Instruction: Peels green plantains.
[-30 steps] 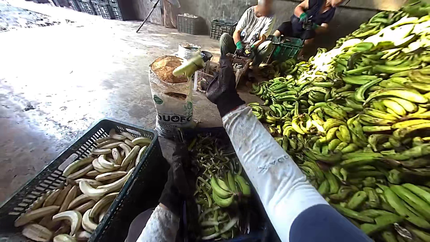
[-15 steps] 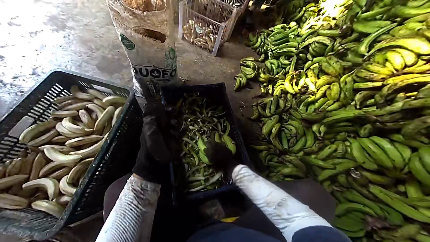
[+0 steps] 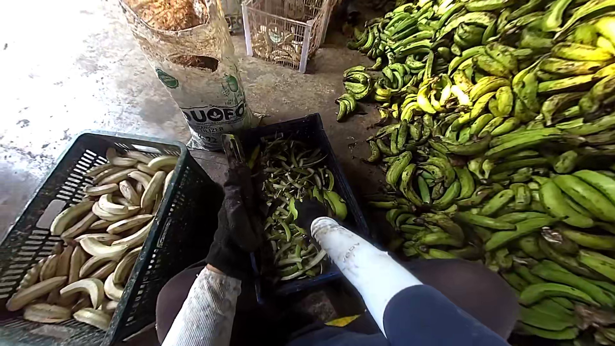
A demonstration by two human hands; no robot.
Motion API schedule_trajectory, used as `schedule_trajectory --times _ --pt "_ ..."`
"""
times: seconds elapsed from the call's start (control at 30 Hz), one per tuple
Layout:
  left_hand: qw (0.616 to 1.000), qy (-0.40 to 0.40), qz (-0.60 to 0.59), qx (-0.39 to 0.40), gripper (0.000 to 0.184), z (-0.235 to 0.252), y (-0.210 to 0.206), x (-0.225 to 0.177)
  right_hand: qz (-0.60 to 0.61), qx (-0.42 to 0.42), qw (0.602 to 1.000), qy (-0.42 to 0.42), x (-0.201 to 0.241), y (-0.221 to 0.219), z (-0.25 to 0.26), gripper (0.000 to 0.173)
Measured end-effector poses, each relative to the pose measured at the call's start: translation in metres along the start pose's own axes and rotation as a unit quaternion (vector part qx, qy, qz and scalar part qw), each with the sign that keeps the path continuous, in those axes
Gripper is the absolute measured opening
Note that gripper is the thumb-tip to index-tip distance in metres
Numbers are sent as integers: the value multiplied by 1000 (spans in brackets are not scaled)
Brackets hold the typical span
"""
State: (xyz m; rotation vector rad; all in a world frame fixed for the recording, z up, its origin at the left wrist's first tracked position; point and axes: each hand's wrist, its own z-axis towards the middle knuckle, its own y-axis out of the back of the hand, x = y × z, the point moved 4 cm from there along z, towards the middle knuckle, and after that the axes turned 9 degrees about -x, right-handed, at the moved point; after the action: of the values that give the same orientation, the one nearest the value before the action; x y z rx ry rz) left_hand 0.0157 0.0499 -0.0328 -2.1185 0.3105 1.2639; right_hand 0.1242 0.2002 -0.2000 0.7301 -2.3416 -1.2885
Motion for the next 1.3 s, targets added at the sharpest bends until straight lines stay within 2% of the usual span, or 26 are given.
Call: schedule_trajectory --times 0.1,0.23,0.3,0.47,0.6,0.67,0.73,0.8,0.87,0.93,0.97,1.0,1.03,1.07,1.1,1.13,1.17,1.23,1.27,1.3 --pt "1000 -16 1 10 58 -1 1 -2 -10 -13 1000 10 -5 3 -5 83" --pt "1000 -24 3 10 58 -2 5 -5 -28 -55 997 38 -32 -7 -18 89" --pt "999 -35 15 15 59 -3 7 -4 -15 -56 998 25 -44 -10 -23 91" --pt "998 -20 47 -22 58 -2 6 12 128 -102 985 -52 -73 13 -45 71" --pt "994 63 75 -38 52 -1 -14 68 336 -152 925 -90 -101 18 -54 77" --pt "983 141 107 -40 56 -9 -29 106 375 -141 913 -80 -101 18 -59 79" --pt "972 208 86 -58 58 -15 -39 145 380 -114 916 -65 -100 11 -62 79" --pt "967 244 23 -69 57 -15 -46 181 401 -116 907 -52 -103 3 -58 79" --pt "966 247 -13 -77 60 -11 -46 212 455 -141 878 -52 -109 -3 -53 77" --pt "974 213 56 -59 62 -6 -41 239 542 -164 821 -71 -117 -2 -54 68" --pt "974 179 134 -35 60 -4 -37 250 610 -187 766 -80 -120 0 -55 55" --pt "968 146 204 -18 53 -3 -34 258 705 -219 671 -76 -122 1 -54 31" --pt "964 131 232 -9 54 -2 -34 267 805 -238 540 -56 -122 3 -49 14" --pt "964 131 231 -6 57 -5 -33 274 879 -213 425 -19 -121 12 -47 26" --pt "965 137 224 3 59 -7 -33 276 912 -180 368 3 -118 22 -46 27" --pt "967 143 211 5 58 -7 -34 274 912 -159 377 5 -114 33 -43 25" --pt "971 155 182 5 60 -7 -34 271 886 -150 438 -3 -109 43 -40 25" --pt "975 186 122 -12 69 -6 -35 267 780 -142 610 2 -102 57 -40 49" --pt "973 204 103 -22 71 -5 -36 266 702 -136 699 9 -100 60 -41 56" --pt "971 218 91 -35 73 -5 -36 265 620 -138 772 10 -98 61 -39 56"
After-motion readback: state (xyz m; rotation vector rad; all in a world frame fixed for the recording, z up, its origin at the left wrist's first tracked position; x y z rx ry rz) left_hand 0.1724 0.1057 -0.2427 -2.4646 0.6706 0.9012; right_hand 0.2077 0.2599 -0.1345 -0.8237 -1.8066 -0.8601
